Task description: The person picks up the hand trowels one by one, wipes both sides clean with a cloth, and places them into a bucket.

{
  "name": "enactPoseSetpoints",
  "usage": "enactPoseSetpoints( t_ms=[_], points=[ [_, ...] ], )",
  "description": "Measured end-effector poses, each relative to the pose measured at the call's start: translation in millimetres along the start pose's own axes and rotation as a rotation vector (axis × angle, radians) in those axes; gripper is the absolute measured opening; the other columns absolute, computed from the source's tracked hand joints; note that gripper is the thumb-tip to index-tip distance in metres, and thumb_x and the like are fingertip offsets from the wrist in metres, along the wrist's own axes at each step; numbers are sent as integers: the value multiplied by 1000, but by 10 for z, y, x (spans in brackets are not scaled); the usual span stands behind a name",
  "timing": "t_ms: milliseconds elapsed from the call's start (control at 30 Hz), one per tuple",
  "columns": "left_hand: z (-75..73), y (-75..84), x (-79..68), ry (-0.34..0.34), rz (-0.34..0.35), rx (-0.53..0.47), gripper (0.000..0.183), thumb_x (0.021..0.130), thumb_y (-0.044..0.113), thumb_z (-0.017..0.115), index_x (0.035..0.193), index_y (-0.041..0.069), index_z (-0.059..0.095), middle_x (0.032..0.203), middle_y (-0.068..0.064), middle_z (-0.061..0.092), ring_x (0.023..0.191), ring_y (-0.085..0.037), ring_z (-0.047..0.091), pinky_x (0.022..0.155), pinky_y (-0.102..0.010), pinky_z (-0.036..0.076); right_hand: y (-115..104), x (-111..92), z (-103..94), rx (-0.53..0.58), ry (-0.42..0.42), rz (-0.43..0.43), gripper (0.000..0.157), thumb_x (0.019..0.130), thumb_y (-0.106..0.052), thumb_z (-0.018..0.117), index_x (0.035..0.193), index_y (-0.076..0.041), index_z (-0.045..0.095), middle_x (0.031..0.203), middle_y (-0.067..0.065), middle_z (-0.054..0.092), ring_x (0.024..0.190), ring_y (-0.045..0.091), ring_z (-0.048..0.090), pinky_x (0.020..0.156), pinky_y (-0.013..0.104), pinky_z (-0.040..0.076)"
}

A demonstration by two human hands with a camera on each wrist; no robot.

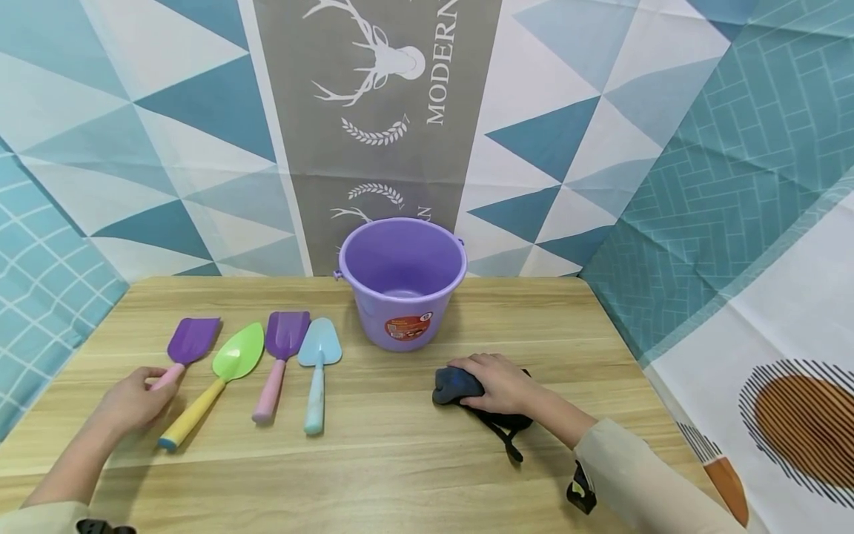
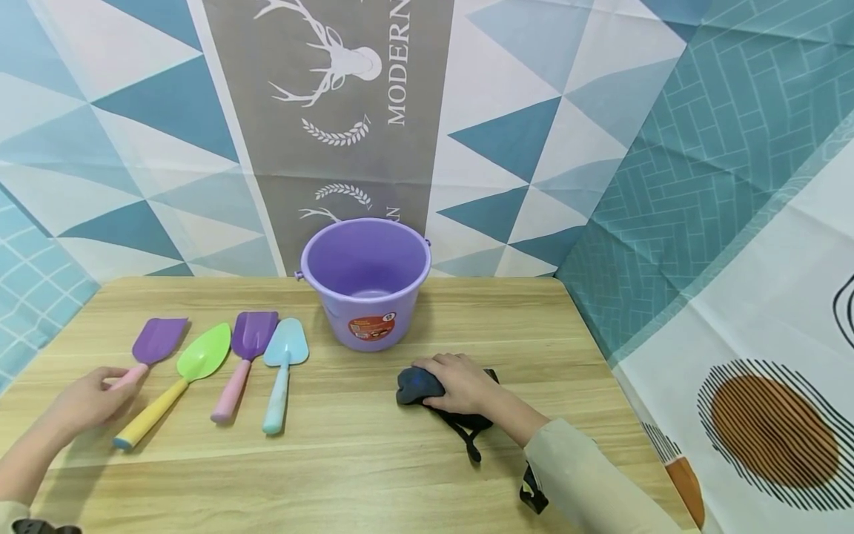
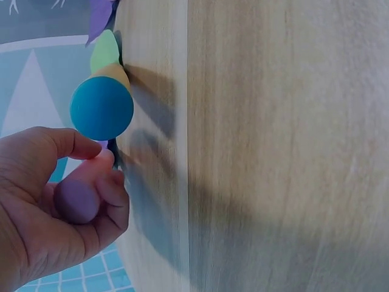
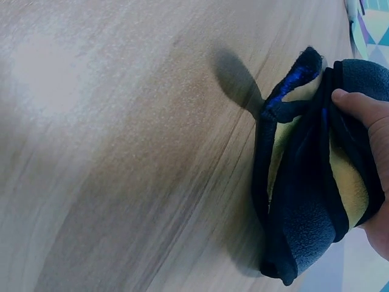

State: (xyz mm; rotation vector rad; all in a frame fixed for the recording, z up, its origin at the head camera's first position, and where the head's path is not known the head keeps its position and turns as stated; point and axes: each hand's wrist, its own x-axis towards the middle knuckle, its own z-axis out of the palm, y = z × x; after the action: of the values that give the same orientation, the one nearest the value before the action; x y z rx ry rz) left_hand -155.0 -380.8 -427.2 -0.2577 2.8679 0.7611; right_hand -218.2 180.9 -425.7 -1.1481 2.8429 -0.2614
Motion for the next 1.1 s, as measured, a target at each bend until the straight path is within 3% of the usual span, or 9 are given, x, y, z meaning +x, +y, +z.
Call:
enactPoseSetpoints(
  t_ms=[167,467,867,1100],
  points=[
    [-12,-13,7,13,-4,9,73,98,47,31,125,-21,34,113,-46,46,98,-60,47,74,-56,45,3,4,1,10,4,-4,60,82,-38,70,135,-21,47,123,8,59,113,27,56,96,47,44],
    [14,-128,11,59,15,8,69,97,47,38,123,-17,38,113,-45,47,98,-61,46,74,-57,43,28,19,44,23,-11,12,61,82,-40,69,136,-23,45,124,7,58,113,27,57,96,46,45],
    [4,-153,-17,107,47,-1,61,97,41,42,122,-14,43,106,-41,52,89,-51,54,68,-50,45,-11,7,47,54,-4,16,57,82,-35,71,133,-22,49,124,7,60,112,25,57,94,47,45],
    [-6,-157,-51,160,64,-9,56,96,38,46,123,-12,46,90,-27,59,71,-23,52,55,-27,37,-2,32,29,63,-1,20,58,81,-36,71,133,-23,48,123,7,60,110,27,58,92,45,47]
  ],
)
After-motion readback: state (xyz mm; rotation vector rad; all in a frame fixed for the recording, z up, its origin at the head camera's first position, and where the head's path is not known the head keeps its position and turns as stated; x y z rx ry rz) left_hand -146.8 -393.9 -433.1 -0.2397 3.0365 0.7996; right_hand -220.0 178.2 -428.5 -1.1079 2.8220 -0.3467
